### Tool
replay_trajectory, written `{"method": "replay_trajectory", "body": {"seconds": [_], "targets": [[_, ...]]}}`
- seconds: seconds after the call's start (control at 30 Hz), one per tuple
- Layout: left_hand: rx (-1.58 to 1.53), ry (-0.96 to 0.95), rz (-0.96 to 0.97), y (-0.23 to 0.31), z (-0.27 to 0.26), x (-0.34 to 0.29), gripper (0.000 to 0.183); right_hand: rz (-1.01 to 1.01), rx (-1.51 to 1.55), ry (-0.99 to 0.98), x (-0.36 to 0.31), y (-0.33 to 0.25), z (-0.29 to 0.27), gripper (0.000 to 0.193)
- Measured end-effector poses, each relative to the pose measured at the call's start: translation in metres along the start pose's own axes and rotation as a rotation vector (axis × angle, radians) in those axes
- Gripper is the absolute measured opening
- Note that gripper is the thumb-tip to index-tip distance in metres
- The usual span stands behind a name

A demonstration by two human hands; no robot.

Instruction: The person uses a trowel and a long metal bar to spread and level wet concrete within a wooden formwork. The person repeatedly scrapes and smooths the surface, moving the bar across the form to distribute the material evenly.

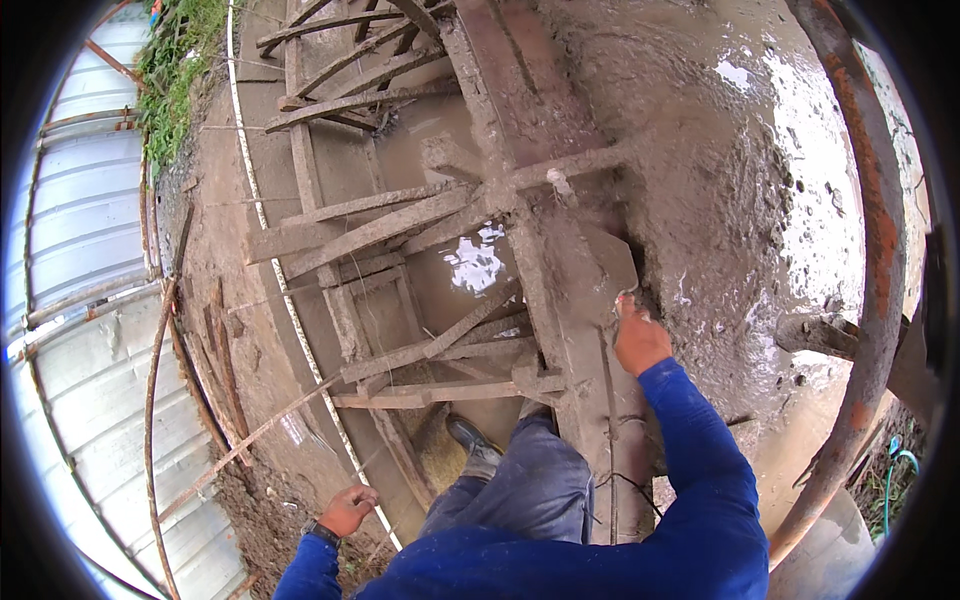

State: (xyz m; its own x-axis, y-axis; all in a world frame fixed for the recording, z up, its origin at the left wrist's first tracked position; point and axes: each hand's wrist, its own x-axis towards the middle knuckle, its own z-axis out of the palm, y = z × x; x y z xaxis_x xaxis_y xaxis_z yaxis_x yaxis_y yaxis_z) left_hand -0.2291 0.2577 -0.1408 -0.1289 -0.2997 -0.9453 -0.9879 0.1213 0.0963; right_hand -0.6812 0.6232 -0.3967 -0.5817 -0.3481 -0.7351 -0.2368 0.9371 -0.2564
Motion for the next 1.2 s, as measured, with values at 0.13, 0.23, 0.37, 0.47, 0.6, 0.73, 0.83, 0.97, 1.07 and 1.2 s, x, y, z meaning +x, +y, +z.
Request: {"method": "replay_trajectory", "body": {"seconds": [0.13,0.23,0.37,0.47,0.6,0.73,0.83,0.97,1.07,1.2], "targets": [[0.149,-0.001,0.11,-0.018,0.005,0.011,0.019,-0.038,0.104,-0.09,0.056,0.0,0.057,0.065],[-0.033,0.025,0.041,-0.019,0.006,0.012,0.019,-0.06,0.184,-0.152,0.102,-0.006,0.082,0.057],[0.057,-0.024,0.044,-0.022,0.003,0.006,0.017,-0.09,0.243,-0.104,0.136,-0.024,0.079,0.044],[0.068,-0.014,0.014,-0.024,0.006,0.003,0.016,-0.055,0.137,-0.115,0.143,-0.027,0.083,0.044],[0.131,0.011,0.044,-0.034,0.006,0.002,0.017,0.037,-0.047,-0.127,0.14,-0.047,0.077,0.046],[0.067,0.052,-0.048,-0.043,0.007,-0.003,0.021,0.025,0.059,-0.139,0.138,-0.048,0.073,0.045],[0.062,0.039,-0.08,-0.033,0.007,-0.005,0.02,-0.105,0.11,-0.094,0.15,-0.027,0.089,0.044],[0.012,0.025,-0.092,-0.021,0.006,-0.001,0.018,-0.172,0.235,-0.091,0.156,0.002,0.098,0.038],[-0.022,0.018,-0.075,-0.039,0.002,0.006,0.017,-0.136,0.329,-0.036,0.161,0.011,0.121,0.036],[0.021,0.019,-0.035,-0.016,0.0,0.01,0.017,-0.063,0.371,-0.02,0.153,0.006,0.136,0.038]]}}
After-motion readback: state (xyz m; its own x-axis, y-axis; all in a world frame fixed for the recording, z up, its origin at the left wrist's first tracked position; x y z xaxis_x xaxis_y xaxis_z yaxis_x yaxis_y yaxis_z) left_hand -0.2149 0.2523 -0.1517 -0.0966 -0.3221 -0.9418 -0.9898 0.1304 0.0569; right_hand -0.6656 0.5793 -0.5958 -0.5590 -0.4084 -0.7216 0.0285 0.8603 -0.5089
